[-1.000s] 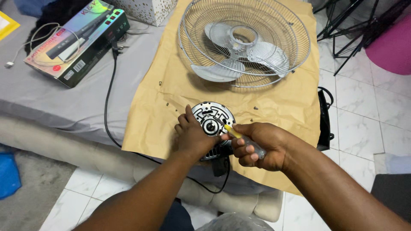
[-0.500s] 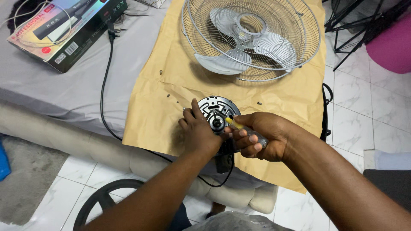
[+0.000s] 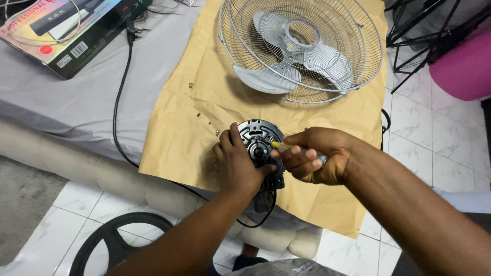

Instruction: The person uses a screwdriver to loosen and tighten screws on a small black electric motor placed on a brown paper-covered surface. They repeatedly rotate the motor to access different screw locations and adjust the internal components.

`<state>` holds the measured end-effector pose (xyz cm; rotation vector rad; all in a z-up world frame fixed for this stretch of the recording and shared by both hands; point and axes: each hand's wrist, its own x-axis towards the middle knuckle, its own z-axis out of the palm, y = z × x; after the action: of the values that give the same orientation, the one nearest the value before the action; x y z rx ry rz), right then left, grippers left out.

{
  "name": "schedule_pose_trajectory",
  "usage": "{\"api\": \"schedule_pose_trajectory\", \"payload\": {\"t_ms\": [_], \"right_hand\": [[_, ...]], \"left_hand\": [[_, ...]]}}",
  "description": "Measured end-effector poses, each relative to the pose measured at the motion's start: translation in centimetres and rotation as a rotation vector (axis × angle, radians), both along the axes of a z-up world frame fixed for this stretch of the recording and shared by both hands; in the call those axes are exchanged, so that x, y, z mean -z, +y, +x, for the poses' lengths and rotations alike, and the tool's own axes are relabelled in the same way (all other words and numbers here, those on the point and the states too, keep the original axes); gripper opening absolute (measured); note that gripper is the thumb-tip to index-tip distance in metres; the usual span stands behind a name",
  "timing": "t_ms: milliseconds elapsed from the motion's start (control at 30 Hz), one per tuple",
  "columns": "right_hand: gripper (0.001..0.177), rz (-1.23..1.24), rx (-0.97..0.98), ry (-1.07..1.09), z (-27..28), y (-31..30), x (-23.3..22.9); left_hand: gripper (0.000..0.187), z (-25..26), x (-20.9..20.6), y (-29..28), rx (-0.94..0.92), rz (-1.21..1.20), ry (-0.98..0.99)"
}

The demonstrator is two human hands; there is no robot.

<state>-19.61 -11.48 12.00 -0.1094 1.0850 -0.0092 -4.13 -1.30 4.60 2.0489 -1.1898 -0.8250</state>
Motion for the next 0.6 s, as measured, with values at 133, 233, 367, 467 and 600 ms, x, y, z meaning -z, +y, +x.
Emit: {"api": "schedule_pose_trajectory", "payload": {"t_ms": [133,233,367,467,600], "right_hand": [[0.036,0.044,-0.104,0.035,0.1,-2.9,-0.1],[0.033,0.104,-0.134,0.067,1.0,-4.9,0.0],[0.035,0.183,0.125,0.127,1.5,-5.6,-0.2],[0.034,0.048,-0.093,0.101,1.3,-4.9,-0.3],[0.03,-0.067,-0.259,0.212,1.3,-5.7,-1.3]], "left_hand": [[0.126,-0.1,0.1,-0.1,-0.015,-0.081,-0.035],[0.128,-0.2,-0.2,-0.6,-0.009,0.006,-0.056],[0.123,-0.2,-1.1,-1.1,0.005,-0.001,-0.053],[0.122,0.0,-1.4,-0.8,0.009,0.051,-0.039],[0.126,-0.1,-1.9,-1.4,0.021,0.09,-0.038]]}}
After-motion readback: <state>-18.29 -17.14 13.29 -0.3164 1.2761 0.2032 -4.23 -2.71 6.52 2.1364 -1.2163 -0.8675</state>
